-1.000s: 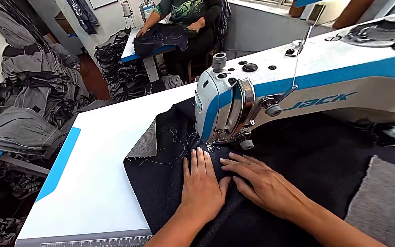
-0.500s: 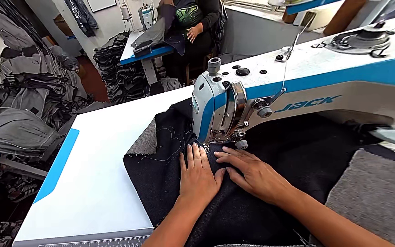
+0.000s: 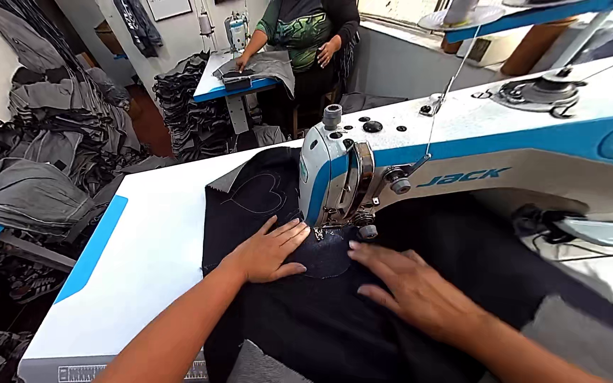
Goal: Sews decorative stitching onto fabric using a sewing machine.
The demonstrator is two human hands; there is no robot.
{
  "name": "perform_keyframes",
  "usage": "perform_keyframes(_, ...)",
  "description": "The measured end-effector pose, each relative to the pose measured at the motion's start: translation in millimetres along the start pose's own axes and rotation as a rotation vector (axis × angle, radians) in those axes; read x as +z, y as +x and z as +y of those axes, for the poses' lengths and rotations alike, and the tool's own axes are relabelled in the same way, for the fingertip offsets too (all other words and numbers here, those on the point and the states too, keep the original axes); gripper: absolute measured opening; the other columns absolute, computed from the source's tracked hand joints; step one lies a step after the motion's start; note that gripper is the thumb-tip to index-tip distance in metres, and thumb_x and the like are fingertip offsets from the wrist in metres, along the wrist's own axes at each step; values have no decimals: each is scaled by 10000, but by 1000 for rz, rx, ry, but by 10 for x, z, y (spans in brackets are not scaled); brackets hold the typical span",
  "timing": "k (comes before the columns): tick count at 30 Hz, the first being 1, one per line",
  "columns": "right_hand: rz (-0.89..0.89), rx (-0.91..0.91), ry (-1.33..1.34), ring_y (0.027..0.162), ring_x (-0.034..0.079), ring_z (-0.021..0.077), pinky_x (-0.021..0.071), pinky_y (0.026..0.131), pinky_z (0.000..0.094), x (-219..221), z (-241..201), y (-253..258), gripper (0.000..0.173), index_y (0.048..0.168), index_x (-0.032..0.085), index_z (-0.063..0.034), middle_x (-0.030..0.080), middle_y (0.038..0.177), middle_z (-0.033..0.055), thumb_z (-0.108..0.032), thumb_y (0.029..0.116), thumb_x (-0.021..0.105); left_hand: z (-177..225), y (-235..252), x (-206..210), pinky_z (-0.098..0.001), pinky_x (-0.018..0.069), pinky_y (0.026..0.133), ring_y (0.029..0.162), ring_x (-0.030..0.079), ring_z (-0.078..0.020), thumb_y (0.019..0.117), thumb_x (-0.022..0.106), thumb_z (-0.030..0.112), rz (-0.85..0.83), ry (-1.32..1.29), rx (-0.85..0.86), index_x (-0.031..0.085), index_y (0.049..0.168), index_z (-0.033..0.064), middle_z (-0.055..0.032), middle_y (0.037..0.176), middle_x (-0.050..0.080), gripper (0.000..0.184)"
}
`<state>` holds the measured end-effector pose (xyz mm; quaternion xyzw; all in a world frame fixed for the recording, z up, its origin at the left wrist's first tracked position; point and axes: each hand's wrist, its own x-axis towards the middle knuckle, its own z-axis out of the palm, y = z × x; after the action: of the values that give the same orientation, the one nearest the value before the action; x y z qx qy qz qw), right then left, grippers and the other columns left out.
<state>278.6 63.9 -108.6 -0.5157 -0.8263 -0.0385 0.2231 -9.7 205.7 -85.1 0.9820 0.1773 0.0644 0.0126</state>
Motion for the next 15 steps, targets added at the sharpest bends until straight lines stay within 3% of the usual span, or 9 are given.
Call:
perform_keyframes(3,45,112,-116,1228,651,369,547,835,592,23,-519,-226,835,1314,644,1,629,1408,174,-686,1014,278,463,108,-91,-683,28,1231,1572,202,-326,1038,357,628,-67,-158,-362,360,1572,-2,-166,1652,329,825)
perform_keyframes(5,76,94,-239,1061,723,368,570,736,505,27,-756,-196,914,1177,686,57,698,1267,224,-719,993,239,741,217,-88,-668,-63,1224,1595,53,-335,1051,281,632,-59,-320,-622,284,1605,14,-150,1701,205,830)
perform_keyframes(7,102,3,-244,722,726,362,557,526,453,-49,-747,30,797,868,699,50,726,875,233,-646,1008,336,800,250,43,-684,-38,1217,1596,61,-325,1048,251,646,4,-221,-690,287,1616,60,-103,1707,209,817)
perform_keyframes(8,108,-60,-189,613,685,331,532,471,432,-108,-663,178,668,748,672,11,657,694,175,-543,1024,422,761,242,96,-709,1,1207,1589,105,-339,1033,277,669,27,-144,-654,316,1607,66,-105,1695,249,834)
perform_keyframes(9,125,-155,-144,606,666,282,529,490,401,-148,-558,319,523,712,660,-34,613,636,107,-410,1030,483,692,209,127,-727,35,1197,1580,151,-352,1023,319,673,48,-98,-586,351,1593,64,-112,1678,293,835)
perform_keyframes(11,119,-365,-129,936,712,267,583,801,415,-167,-349,551,309,887,706,-62,708,890,87,-268,1029,526,492,129,116,-727,78,1194,1563,221,-350,1024,382,631,84,-61,-420,402,1567,53,-117,1646,361,792)
perform_keyframes(12,95,-427,-139,1103,690,279,553,952,441,-112,-243,604,308,991,720,-65,729,1039,100,-290,1032,514,397,108,93,-723,86,1196,1557,243,-345,1028,386,614,82,-54,-350,408,1563,49,-119,1637,377,778)
perform_keyframes(13,86,-440,-139,1174,672,284,524,1021,457,-13,-155,590,363,1051,733,-65,737,1107,106,-332,1035,488,326,104,66,-713,84,1203,1554,252,-341,1031,391,607,64,-56,-301,410,1561,48,-121,1632,386,771)
perform_keyframes(15,91,-325,-128,1177,681,252,517,1029,455,148,-136,423,475,1147,737,-74,744,1168,92,-410,1062,412,231,137,21,-704,83,1207,1553,255,-345,1030,401,606,20,-62,-238,411,1556,34,-135,1625,394,777)
